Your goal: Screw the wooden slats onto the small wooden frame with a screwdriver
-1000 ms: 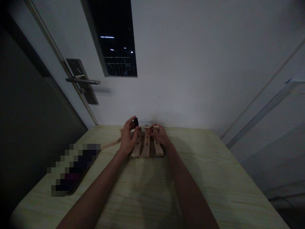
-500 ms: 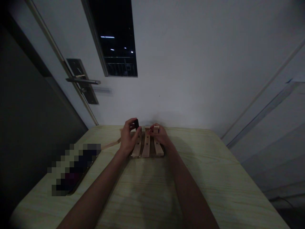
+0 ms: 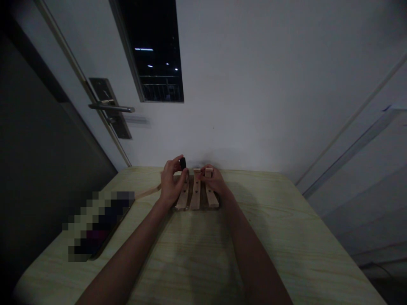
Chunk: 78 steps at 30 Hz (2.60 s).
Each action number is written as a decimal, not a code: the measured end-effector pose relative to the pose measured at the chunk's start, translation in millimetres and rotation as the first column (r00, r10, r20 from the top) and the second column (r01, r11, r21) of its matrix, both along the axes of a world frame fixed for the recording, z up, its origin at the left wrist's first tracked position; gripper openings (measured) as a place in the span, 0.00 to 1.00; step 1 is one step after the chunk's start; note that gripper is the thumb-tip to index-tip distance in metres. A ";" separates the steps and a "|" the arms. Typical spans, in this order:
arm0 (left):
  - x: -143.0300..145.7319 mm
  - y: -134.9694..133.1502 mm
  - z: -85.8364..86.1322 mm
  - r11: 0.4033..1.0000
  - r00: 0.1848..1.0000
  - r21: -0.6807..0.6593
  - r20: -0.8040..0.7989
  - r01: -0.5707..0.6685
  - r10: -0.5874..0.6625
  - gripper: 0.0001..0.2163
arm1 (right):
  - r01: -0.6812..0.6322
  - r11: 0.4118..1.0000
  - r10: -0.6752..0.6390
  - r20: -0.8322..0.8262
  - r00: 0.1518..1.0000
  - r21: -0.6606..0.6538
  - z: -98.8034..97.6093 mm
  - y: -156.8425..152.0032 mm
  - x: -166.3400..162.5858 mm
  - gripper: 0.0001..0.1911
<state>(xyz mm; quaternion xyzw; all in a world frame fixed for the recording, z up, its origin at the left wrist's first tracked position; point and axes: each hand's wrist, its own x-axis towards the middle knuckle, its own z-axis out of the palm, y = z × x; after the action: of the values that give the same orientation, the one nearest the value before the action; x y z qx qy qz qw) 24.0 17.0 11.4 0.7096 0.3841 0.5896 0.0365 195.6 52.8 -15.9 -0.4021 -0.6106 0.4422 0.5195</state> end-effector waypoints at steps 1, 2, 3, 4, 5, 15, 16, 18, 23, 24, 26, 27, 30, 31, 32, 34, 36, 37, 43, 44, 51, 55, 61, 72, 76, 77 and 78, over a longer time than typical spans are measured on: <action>-0.1 0.7 -1.1 1.000 1.000 -0.002 0.006 0.009 -0.009 0.19 | 0.001 1.000 -0.001 0.004 1.000 0.008 -0.2 0.2 0.0 0.17; -0.2 1.3 -2.1 1.000 1.000 -0.005 0.010 0.018 -0.018 0.20 | 0.002 1.000 -0.002 0.010 1.000 0.017 -0.3 0.3 0.0 0.16; -0.2 1.9 -3.0 1.000 1.000 -0.006 0.013 0.025 -0.025 0.20 | 0.001 1.000 -0.002 0.014 1.000 0.023 -0.2 0.3 -0.1 0.16; -0.2 2.2 -3.7 0.999 0.999 -0.006 0.013 0.031 -0.031 0.20 | -0.001 1.000 0.001 0.013 1.000 0.021 -0.1 0.3 -0.2 0.17; -0.2 2.3 -4.1 0.999 0.999 -0.005 0.011 0.037 -0.037 0.20 | -0.003 1.000 0.003 0.008 1.000 0.013 0.2 0.3 -0.4 0.17; -0.9 -1.0 -2.5 0.996 0.996 -0.022 0.014 0.089 -0.089 0.17 | 0.008 1.000 -0.008 -0.012 1.000 -0.004 2.3 -2.1 -2.0 0.18; -0.8 -0.8 -2.8 0.995 0.995 -0.031 0.026 0.097 -0.096 0.17 | 0.012 1.000 -0.012 -0.010 1.000 -0.003 2.6 -2.3 -2.1 0.18; -0.3 -0.1 -3.4 0.993 0.993 -0.049 0.053 0.109 -0.106 0.17 | 0.017 1.000 -0.017 -0.012 1.000 0.005 2.9 -2.6 -2.3 0.18; 1.6 2.2 -2.5 0.995 0.993 -0.060 0.089 0.081 -0.075 0.19 | -0.005 1.000 0.005 -0.002 1.000 0.015 2.7 -1.9 -1.5 0.18; 1.8 2.3 -2.0 0.996 0.994 -0.054 0.088 0.066 -0.061 0.18 | -0.006 1.000 0.006 0.002 1.000 0.015 2.6 -1.8 -1.2 0.18; 1.8 1.9 -1.1 0.998 0.996 -0.042 0.085 0.042 -0.038 0.17 | -0.001 1.000 0.001 0.012 1.000 0.018 2.5 -1.5 -0.7 0.18; 1.7 1.6 -0.8 0.998 0.996 -0.040 0.084 0.038 -0.034 0.17 | 0.003 1.000 -0.003 0.016 1.000 0.019 2.6 -1.5 -0.7 0.18; 1.3 0.5 -0.5 0.998 0.996 -0.045 0.079 0.049 -0.045 0.17 | 0.007 1.000 -0.008 0.016 1.000 0.022 2.8 -1.8 -1.1 0.17; 1.2 0.2 -0.5 0.997 0.996 -0.048 0.077 0.055 -0.051 0.18 | 0.003 1.000 -0.004 0.008 1.000 0.024 2.7 -1.9 -1.3 0.17; 1.2 -0.2 -0.5 0.997 0.995 -0.051 0.076 0.061 -0.057 0.18 | 0.000 1.000 0.000 -0.001 1.000 0.025 2.6 -2.0 -1.4 0.17; 1.4 -0.9 -0.3 0.996 0.994 -0.055 0.077 0.077 -0.072 0.18 | -0.008 1.000 0.008 -0.013 1.000 0.023 2.2 -2.0 -1.5 0.17; 1.7 -1.1 -0.2 0.993 0.993 -0.059 0.075 0.098 -0.093 0.19 | -0.009 1.000 0.009 -0.014 1.000 0.014 1.7 -1.9 -1.4 0.18; 1.8 -1.0 -0.3 0.993 0.992 -0.059 0.073 0.105 -0.101 0.20 | -0.011 1.000 0.011 -0.013 1.000 0.011 1.6 -1.9 -1.3 0.18; 0.7 1.9 -3.1 0.997 0.997 -0.043 0.047 0.063 -0.061 0.22 | -0.008 1.000 0.009 -0.024 1.000 0.021 0.1 -1.0 -1.2 0.17; 0.4 2.4 -3.6 0.998 0.998 -0.042 0.038 0.053 -0.052 0.22 | -0.005 1.000 0.006 -0.020 1.000 0.023 -0.3 -0.5 -1.2 0.17; -0.4 3.0 -5.4 0.998 0.999 -0.033 0.015 0.047 -0.047 0.23 | -0.014 1.000 0.014 -0.006 1.000 0.024 -2.7 2.0 -0.1 0.17; 0.0 3.0 -5.2 0.997 0.997 -0.033 0.032 0.069 -0.068 0.20 | -0.022 0.999 0.023 -0.018 1.000 0.036 -1.9 0.5 -0.2 0.16; 0.7 6.9 -7.8 0.995 0.993 -0.044 0.081 0.085 -0.081 0.20 | -0.017 1.000 0.017 -0.032 0.999 -0.006 0.6 -1.2 -1.1 0.18; 1.5 3.3 -3.7 0.995 0.991 -0.071 0.120 0.074 -0.065 0.19 | 0.002 0.999 -0.002 0.004 1.000 0.054 -1.2 0.2 0.1 0.16; 1.4 1.9 -2.2 0.995 0.994 -0.063 0.082 0.077 -0.072 0.19 | -0.011 0.999 0.011 0.001 1.000 0.030 0.5 -0.1 0.3 0.16; 1.0 1.6 -1.8 0.996 0.996 -0.056 0.066 0.067 -0.063 0.19 | -0.018 0.999 0.018 0.000 1.000 0.026 0.9 -0.2 0.2 0.16; 0.7 1.3 -1.2 0.997 0.997 -0.046 0.053 0.055 -0.053 0.19 | -0.023 0.999 0.023 0.000 1.000 0.026 1.2 -0.3 0.0 0.16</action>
<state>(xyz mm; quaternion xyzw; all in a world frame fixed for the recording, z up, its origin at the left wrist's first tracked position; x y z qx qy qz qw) 24.6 18.3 10.2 0.7031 0.3776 0.5973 0.0790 195.7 52.5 -14.7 -0.3882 -0.6207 0.4404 0.5197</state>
